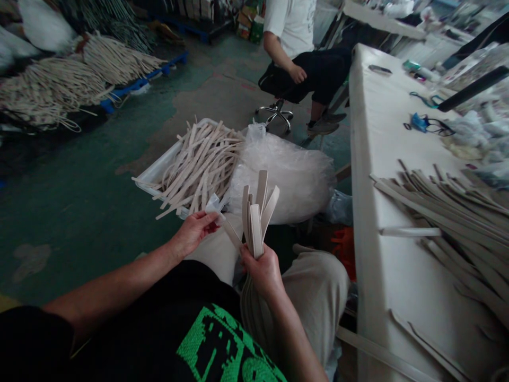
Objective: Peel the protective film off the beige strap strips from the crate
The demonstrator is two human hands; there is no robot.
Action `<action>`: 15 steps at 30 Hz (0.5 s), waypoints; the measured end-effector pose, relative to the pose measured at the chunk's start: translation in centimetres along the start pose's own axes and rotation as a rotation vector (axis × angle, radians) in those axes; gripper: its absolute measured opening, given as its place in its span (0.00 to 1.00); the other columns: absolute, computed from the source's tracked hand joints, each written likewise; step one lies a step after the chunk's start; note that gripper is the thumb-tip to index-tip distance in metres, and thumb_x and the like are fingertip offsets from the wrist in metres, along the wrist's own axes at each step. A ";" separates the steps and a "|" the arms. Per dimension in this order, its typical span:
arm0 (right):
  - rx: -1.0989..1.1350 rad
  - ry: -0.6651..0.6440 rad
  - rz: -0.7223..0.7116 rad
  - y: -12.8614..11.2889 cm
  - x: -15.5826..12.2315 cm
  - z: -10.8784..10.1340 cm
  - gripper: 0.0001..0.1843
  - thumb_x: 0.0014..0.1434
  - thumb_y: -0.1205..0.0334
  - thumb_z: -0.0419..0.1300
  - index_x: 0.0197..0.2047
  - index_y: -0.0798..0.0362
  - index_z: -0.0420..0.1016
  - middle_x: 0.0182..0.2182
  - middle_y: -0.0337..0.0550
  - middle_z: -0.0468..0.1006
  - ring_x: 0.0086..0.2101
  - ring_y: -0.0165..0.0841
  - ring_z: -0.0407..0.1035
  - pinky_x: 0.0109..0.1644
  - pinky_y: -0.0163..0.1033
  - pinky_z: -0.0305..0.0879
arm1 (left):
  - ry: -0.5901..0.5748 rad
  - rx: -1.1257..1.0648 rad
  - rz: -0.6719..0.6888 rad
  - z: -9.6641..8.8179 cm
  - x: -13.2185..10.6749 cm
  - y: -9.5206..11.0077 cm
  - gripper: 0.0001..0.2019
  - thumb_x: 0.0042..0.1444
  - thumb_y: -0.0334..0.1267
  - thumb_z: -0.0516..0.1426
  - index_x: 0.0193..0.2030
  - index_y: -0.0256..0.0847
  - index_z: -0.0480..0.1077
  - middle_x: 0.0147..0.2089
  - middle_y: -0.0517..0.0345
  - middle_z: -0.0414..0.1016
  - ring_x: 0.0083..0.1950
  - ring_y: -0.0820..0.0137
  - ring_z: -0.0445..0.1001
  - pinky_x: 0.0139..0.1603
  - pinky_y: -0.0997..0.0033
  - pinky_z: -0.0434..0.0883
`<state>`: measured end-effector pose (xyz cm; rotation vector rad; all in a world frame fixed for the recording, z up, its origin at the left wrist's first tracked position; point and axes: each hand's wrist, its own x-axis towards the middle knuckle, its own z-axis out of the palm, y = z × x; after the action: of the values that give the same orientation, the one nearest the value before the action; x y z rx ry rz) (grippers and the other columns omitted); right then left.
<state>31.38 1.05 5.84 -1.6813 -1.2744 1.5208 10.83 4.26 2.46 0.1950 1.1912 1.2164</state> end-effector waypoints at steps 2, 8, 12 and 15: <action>-0.007 0.016 0.003 0.1 0.1 0.0 0.12 0.52 0.52 0.62 0.30 0.52 0.72 0.18 0.37 0.73 0.16 0.30 0.67 0.19 0.32 0.61 | 0.020 -0.031 -0.030 0.0 0.0 0.0 0.13 0.43 0.32 0.75 0.31 0.35 0.76 0.28 0.58 0.80 0.29 0.71 0.79 0.32 0.74 0.77; -0.060 0.004 -0.037 0.6 0.0 0.2 0.11 0.55 0.53 0.62 0.31 0.52 0.72 0.19 0.37 0.74 0.17 0.30 0.67 0.20 0.32 0.61 | 0.025 -0.088 -0.084 0.1 0.0 -0.4 0.12 0.46 0.29 0.73 0.32 0.35 0.75 0.28 0.59 0.80 0.28 0.73 0.78 0.31 0.75 0.76; -0.120 -0.019 -0.059 0.8 -0.1 0.4 0.10 0.58 0.55 0.60 0.32 0.51 0.71 0.20 0.37 0.74 0.17 0.30 0.68 0.21 0.32 0.60 | 0.022 -0.081 -0.062 0.2 0.1 -1.0 0.16 0.38 0.32 0.77 0.31 0.35 0.76 0.28 0.59 0.80 0.27 0.73 0.77 0.29 0.76 0.76; -0.157 -0.025 -0.070 0.9 0.0 0.4 0.09 0.59 0.55 0.60 0.33 0.52 0.72 0.20 0.37 0.75 0.17 0.31 0.69 0.22 0.32 0.61 | 0.005 -0.045 -0.037 0.0 0.2 -1.1 0.18 0.35 0.35 0.78 0.31 0.35 0.77 0.29 0.59 0.80 0.27 0.74 0.77 0.29 0.76 0.76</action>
<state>31.29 0.62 4.97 -1.6986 -1.4838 1.4374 11.52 4.01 1.58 0.1356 1.1665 1.2106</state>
